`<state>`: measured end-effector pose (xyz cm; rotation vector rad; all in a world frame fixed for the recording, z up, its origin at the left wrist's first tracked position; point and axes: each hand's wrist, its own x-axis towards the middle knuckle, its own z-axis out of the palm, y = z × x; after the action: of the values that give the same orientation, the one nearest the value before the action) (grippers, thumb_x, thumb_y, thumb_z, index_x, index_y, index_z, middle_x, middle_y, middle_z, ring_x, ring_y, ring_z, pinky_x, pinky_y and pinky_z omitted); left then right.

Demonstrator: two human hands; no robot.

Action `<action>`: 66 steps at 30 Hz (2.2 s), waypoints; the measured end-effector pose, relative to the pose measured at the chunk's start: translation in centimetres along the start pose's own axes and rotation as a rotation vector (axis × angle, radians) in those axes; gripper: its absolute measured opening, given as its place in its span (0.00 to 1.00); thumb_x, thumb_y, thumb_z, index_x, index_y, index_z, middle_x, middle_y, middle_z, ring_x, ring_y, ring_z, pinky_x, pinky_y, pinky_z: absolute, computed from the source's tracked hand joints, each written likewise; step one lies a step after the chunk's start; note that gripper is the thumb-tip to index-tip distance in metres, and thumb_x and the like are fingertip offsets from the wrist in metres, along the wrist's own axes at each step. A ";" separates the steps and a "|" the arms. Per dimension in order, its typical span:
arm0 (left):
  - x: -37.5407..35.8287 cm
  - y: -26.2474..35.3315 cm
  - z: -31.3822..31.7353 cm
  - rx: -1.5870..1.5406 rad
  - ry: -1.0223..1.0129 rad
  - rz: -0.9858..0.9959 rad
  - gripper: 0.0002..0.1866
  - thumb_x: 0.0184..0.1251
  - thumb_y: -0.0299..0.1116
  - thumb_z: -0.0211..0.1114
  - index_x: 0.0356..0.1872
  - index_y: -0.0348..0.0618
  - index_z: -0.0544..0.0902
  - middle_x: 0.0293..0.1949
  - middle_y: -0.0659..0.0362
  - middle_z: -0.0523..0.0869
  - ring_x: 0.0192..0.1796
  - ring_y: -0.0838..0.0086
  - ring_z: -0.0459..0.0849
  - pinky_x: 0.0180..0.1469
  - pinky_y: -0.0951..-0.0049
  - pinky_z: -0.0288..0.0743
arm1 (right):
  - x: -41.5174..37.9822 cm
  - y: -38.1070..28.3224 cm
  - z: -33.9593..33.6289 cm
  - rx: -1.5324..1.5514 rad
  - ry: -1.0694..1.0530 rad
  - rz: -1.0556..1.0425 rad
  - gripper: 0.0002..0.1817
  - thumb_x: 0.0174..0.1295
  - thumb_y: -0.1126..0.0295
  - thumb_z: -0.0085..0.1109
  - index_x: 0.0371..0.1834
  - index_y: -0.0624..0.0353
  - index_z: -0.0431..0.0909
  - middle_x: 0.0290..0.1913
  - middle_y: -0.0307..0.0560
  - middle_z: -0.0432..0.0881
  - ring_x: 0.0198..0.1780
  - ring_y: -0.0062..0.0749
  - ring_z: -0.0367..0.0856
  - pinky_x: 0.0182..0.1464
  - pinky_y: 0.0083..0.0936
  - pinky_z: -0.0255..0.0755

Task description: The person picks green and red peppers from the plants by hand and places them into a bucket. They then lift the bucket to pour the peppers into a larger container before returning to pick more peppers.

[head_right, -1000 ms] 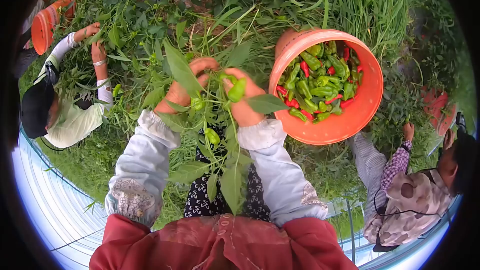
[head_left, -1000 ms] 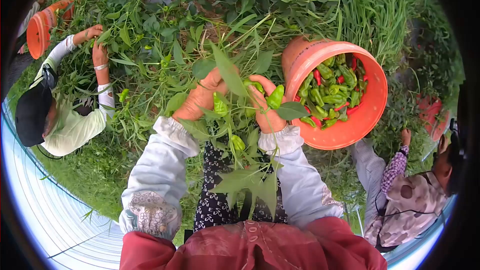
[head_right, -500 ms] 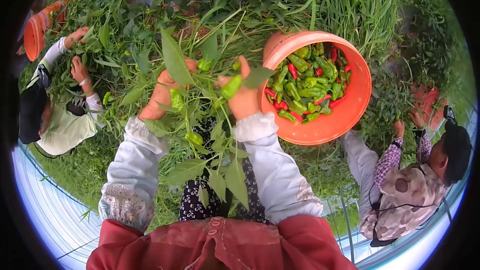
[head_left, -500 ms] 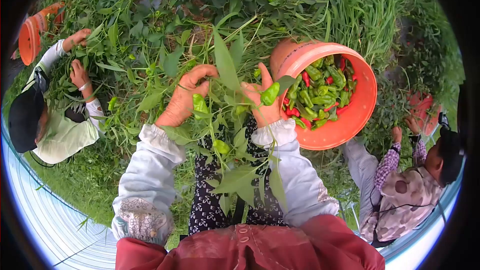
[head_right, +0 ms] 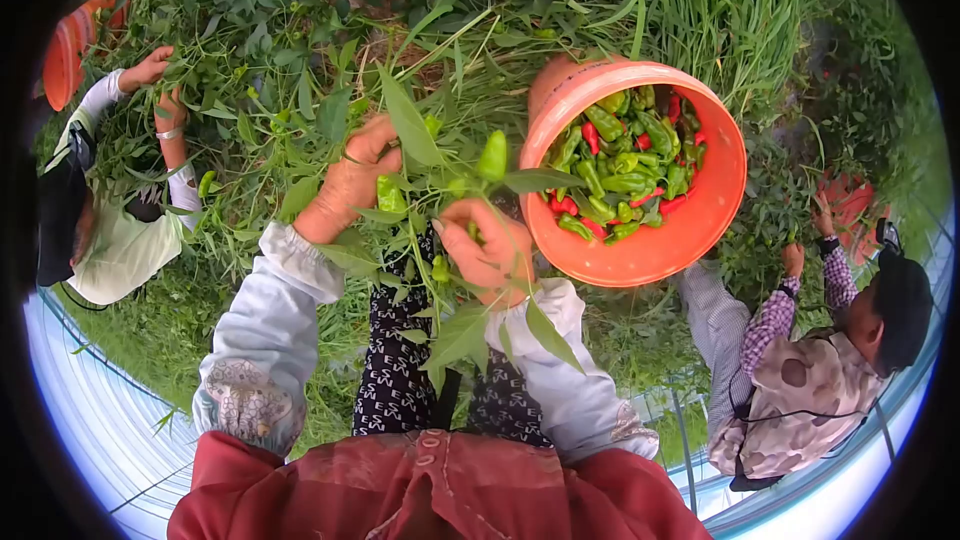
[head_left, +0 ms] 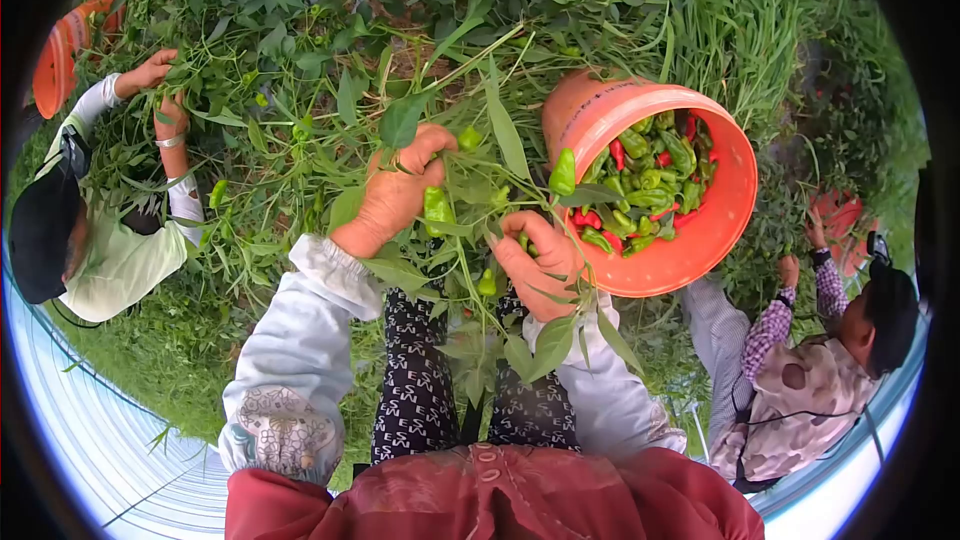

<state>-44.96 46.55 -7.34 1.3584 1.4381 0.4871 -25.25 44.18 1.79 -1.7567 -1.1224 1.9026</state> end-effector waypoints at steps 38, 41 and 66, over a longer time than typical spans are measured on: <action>-4.7 7.1 -7.6 0.392 0.393 0.090 0.17 0.48 0.14 0.56 0.40 0.42 0.78 0.38 0.55 0.81 0.38 0.60 0.82 0.39 0.71 0.76 | -2.0 0.7 -2.0 0.054 0.124 -0.079 0.15 0.52 0.77 0.62 0.43 0.59 0.73 0.27 0.34 0.75 0.28 0.15 0.70 0.32 0.15 0.67; -1.9 8.3 -12.6 0.661 0.389 0.058 0.20 0.49 0.12 0.54 0.43 0.41 0.78 0.43 0.53 0.80 0.44 0.58 0.81 0.46 0.69 0.74 | -2.0 1.1 -1.8 0.021 0.114 -0.082 0.15 0.52 0.77 0.62 0.43 0.59 0.73 0.28 0.34 0.75 0.29 0.15 0.70 0.32 0.15 0.67; -6.4 9.3 -9.9 -0.127 -0.073 -0.580 0.16 0.61 0.26 0.58 0.51 0.38 0.76 0.21 0.68 0.76 0.23 0.87 0.70 0.27 0.84 0.64 | -4.9 -0.9 -3.7 0.959 0.185 0.237 0.13 0.59 0.69 0.55 0.47 0.59 0.71 0.31 0.38 0.73 0.26 0.21 0.70 0.29 0.18 0.65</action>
<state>-50.36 46.80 6.63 0.7952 1.6234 0.1427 -21.01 42.56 6.06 -1.4524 0.1171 1.8568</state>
